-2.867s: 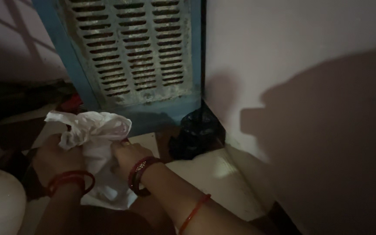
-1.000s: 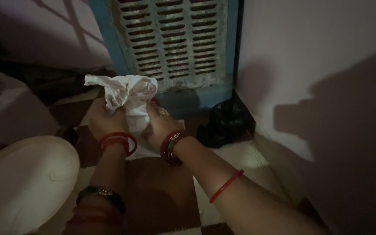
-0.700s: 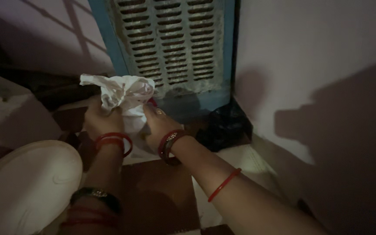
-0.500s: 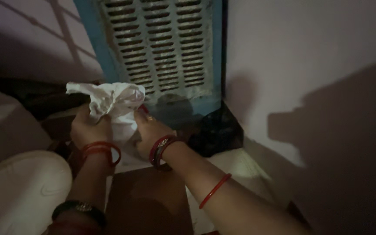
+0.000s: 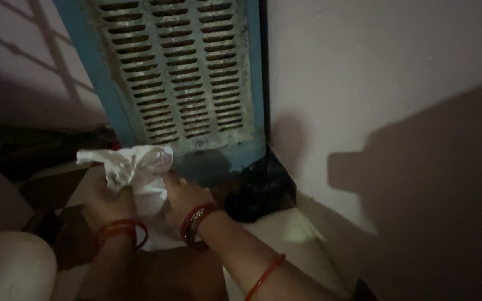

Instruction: The person removes a full white trash bag from a small bin, ties it closed by hand, and then places a new black trash bag into the bin.

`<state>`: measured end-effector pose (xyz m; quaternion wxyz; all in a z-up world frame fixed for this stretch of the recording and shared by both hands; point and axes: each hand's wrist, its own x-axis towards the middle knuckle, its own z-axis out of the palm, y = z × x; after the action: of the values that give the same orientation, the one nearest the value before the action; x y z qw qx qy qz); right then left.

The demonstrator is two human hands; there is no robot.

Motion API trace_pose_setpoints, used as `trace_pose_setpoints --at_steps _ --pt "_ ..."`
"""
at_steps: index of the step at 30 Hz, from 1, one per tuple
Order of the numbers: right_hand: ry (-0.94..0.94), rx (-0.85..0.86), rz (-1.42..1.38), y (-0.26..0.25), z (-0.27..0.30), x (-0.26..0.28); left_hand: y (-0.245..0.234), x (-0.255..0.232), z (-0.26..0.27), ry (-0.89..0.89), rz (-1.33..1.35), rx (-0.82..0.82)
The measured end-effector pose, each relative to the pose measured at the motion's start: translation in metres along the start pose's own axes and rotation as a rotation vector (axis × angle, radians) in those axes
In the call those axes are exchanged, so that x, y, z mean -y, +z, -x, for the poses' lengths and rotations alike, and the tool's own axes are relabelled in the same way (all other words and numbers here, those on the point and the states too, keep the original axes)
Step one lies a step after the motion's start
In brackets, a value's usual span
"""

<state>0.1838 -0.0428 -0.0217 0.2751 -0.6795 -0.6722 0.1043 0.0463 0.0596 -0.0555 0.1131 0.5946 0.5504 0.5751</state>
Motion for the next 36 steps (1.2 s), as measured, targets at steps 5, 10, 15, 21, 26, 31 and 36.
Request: trace_pose_setpoints --at_steps 5,10,15,21,26,31,36 --pt "0.061 0.128 -0.048 0.019 -0.017 -0.019 0.013 0.032 -0.001 0.031 -0.165 0.047" --pt "-0.061 -0.026 -0.012 0.042 -0.030 -0.042 0.023 0.040 -0.020 0.103 -0.162 0.070" --pt "0.006 0.104 -0.007 0.044 -0.033 -0.047 0.029 0.043 -0.030 0.123 -0.177 0.087" --pt "-0.013 0.028 -0.139 0.046 -0.031 -0.041 0.050 0.058 -0.029 0.129 -0.272 0.116" --pt "-0.024 0.048 -0.136 0.045 -0.030 -0.044 0.068 0.077 -0.028 0.125 -0.325 0.153" --pt "-0.033 0.053 -0.159 0.044 -0.026 -0.058 0.097 0.095 -0.031 0.061 -0.372 0.122" --pt "-0.046 0.064 -0.032 0.059 -0.037 -0.083 0.096 0.081 -0.019 0.126 -0.260 0.190"
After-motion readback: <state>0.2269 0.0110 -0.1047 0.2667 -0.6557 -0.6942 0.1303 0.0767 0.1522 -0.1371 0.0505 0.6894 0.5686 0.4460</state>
